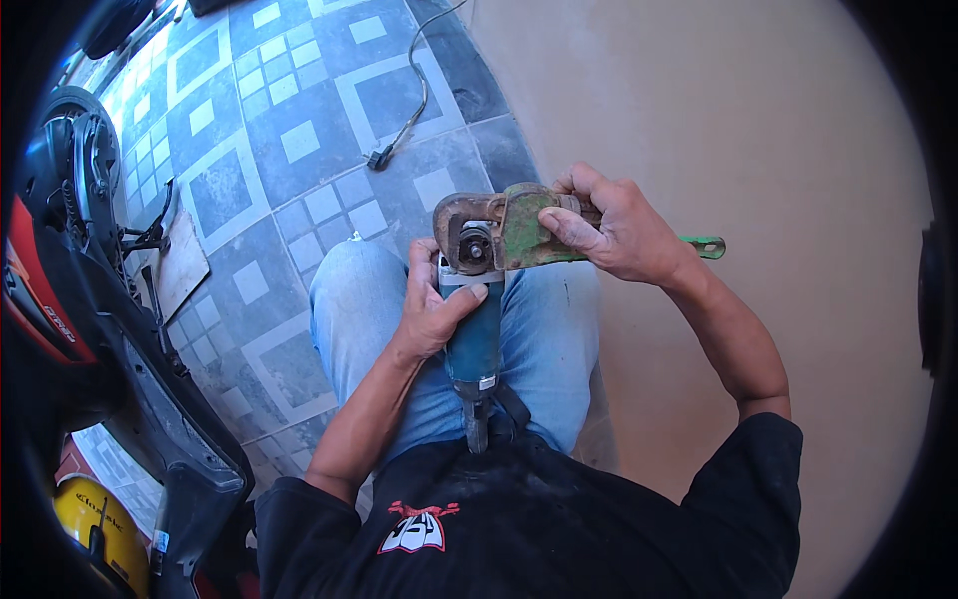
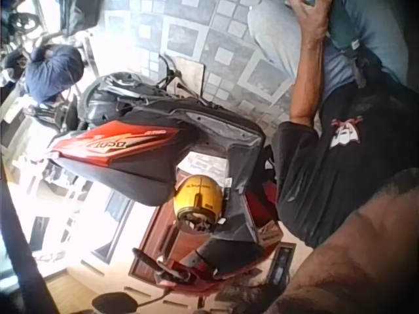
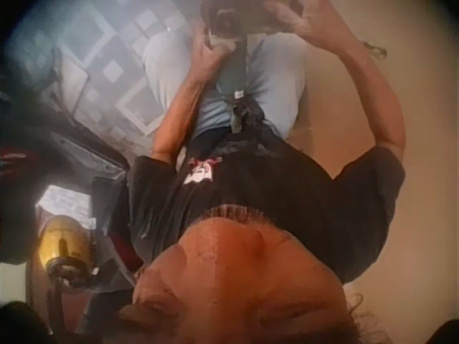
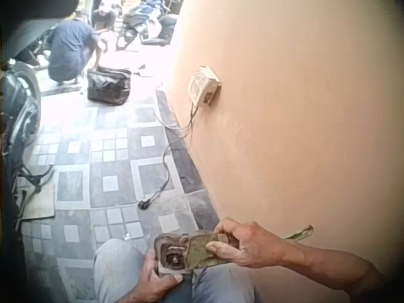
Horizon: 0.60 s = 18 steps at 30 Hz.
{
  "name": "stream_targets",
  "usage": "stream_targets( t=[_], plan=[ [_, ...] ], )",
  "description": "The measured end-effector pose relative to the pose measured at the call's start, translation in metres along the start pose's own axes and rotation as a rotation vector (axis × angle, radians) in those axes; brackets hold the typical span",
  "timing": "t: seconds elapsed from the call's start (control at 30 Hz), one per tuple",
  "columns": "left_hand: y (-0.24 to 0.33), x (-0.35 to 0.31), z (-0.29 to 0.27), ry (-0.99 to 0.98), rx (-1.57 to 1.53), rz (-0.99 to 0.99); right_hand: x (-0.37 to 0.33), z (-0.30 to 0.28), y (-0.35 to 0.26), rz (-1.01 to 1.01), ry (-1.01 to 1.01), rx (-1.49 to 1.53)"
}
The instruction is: The person holds an angle grinder between their legs and uses a pipe wrench to loosen the arbor nut and remove the inner flange from the tool's spindle.
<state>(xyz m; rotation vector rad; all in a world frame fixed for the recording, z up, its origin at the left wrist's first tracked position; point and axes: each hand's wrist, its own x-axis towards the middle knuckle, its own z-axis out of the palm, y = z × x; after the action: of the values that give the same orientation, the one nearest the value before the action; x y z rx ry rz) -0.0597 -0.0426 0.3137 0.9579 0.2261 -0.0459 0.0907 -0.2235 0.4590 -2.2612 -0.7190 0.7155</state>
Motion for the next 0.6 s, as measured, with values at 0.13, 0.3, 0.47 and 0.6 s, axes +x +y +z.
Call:
stream_targets(
  t=[0.13, 0.3, 0.47, 0.6],
  plan=[
    [-0.003, 0.001, 0.001, 0.010, 0.158, 0.049, 0.000, 0.002, -0.001, -0.027, 0.011, -0.010],
    [-0.007, 0.002, -0.001, 0.014, 0.202, 0.040, 0.002, 0.003, 0.004, -0.044, -0.003, -0.043],
    [-0.008, 0.003, 0.001, 0.009, 0.160, 0.004, 0.006, 0.000, 0.004, -0.066, -0.036, -0.060],
    [-0.002, 0.002, 0.005, 0.010, 0.135, -0.016, 0.011, -0.002, 0.002, -0.107, -0.054, -0.100]
  ],
)
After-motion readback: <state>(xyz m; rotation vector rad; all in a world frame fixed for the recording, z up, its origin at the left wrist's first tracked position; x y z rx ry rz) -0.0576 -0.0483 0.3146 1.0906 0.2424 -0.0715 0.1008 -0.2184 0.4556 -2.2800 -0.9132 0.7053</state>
